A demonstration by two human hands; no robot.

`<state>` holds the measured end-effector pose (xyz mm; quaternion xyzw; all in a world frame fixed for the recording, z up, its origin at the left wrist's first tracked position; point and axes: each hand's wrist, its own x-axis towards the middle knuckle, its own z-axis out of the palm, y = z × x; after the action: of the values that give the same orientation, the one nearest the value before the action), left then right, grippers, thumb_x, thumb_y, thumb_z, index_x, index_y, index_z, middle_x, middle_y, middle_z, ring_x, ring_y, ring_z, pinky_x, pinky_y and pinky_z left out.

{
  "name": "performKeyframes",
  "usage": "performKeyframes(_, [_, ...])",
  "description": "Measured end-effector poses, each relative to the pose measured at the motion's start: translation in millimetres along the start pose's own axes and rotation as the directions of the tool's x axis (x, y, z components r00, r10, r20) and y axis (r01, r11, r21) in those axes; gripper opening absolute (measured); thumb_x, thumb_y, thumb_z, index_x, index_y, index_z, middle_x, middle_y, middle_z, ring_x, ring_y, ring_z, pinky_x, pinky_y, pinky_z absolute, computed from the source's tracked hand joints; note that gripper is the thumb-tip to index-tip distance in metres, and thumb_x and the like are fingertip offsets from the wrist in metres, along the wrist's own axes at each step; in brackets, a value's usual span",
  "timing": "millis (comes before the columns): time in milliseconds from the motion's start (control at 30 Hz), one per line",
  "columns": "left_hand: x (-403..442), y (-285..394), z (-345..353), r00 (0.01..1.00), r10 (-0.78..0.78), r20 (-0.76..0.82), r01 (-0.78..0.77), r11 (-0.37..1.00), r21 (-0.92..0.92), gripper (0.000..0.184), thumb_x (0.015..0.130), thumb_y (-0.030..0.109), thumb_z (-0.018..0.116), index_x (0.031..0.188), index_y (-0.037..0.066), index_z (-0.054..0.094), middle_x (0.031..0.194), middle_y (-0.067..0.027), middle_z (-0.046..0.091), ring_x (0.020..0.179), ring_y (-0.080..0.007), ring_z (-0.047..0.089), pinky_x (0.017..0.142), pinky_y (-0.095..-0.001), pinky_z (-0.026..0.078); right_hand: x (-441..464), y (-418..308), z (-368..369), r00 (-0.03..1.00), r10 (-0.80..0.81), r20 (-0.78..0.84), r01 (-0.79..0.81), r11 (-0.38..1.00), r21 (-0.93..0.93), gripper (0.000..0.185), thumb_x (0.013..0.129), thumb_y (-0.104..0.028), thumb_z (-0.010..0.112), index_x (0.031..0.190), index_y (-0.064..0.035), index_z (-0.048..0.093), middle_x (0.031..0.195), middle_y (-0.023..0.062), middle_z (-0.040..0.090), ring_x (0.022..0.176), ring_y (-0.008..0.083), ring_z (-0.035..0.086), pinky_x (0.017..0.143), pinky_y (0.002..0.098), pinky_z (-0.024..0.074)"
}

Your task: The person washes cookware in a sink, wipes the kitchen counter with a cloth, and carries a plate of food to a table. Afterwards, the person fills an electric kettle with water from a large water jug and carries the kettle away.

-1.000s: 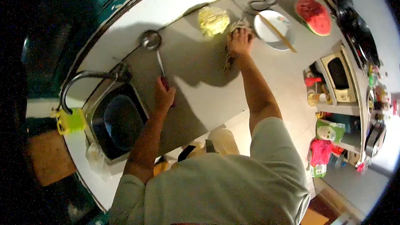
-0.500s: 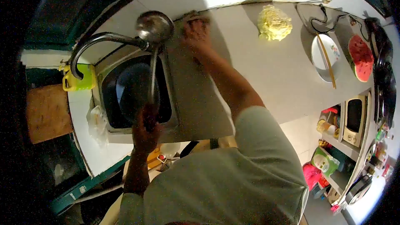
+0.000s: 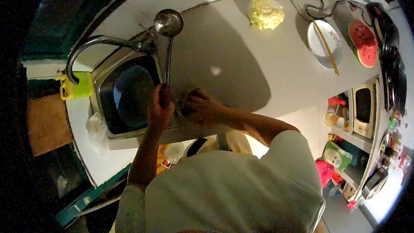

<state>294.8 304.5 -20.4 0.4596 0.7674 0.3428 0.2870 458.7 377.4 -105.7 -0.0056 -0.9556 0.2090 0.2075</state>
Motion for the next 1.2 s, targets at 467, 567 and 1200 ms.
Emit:
performKeyframes(467, [40, -18, 62, 0.999, 0.004, 0.04, -0.006, 0.999, 0.049, 0.051, 0.07, 0.01, 0.055, 0.118, 0.001, 0.04, 0.105, -0.0182, 0.054, 0.091, -0.0282, 0.055, 0.08, -0.0345, 0.044, -55, 27, -48, 0.83, 0.538, -0.146, -0.556, 0.819, -0.143, 0.033, 0.077, -0.023, 0.049, 0.108, -0.0119, 0.054, 0.113, 0.0108, 0.049, 0.113, 0.0271, 0.04, 0.097, 0.0435, 0.0272])
performKeyframes(567, [51, -24, 71, 1.0, 0.01, 0.023, -0.01, 0.999, 0.035, 0.051, 0.071, 0.011, 0.056, 0.118, 0.001, 0.04, 0.103, -0.0178, 0.055, 0.092, -0.0283, 0.056, 0.08, -0.0342, 0.044, -155, 43, -72, 0.337, 0.923, -0.185, -0.934, 0.352, 0.054, 0.04, 0.086, -0.018, 0.039, 0.124, -0.005, 0.041, 0.13, 0.0168, 0.037, 0.121, 0.0305, 0.033, 0.102, 0.045, 0.0212])
performKeyframes(1200, [-7, -110, -26, 0.988, 0.095, -0.124, -0.104, 0.992, -0.072, 0.046, 0.076, 0.021, 0.063, 0.116, 0.005, 0.046, 0.093, -0.0119, 0.055, 0.079, -0.022, 0.055, 0.068, -0.0326, 0.048, -38, -102, 70, 0.874, 0.4, -0.275, -0.368, 0.916, 0.162, 0.029, 0.07, -0.003, 0.055, 0.099, -0.0026, 0.058, 0.104, 0.0178, 0.057, 0.103, 0.0385, 0.05, 0.09, 0.0464, 0.038])
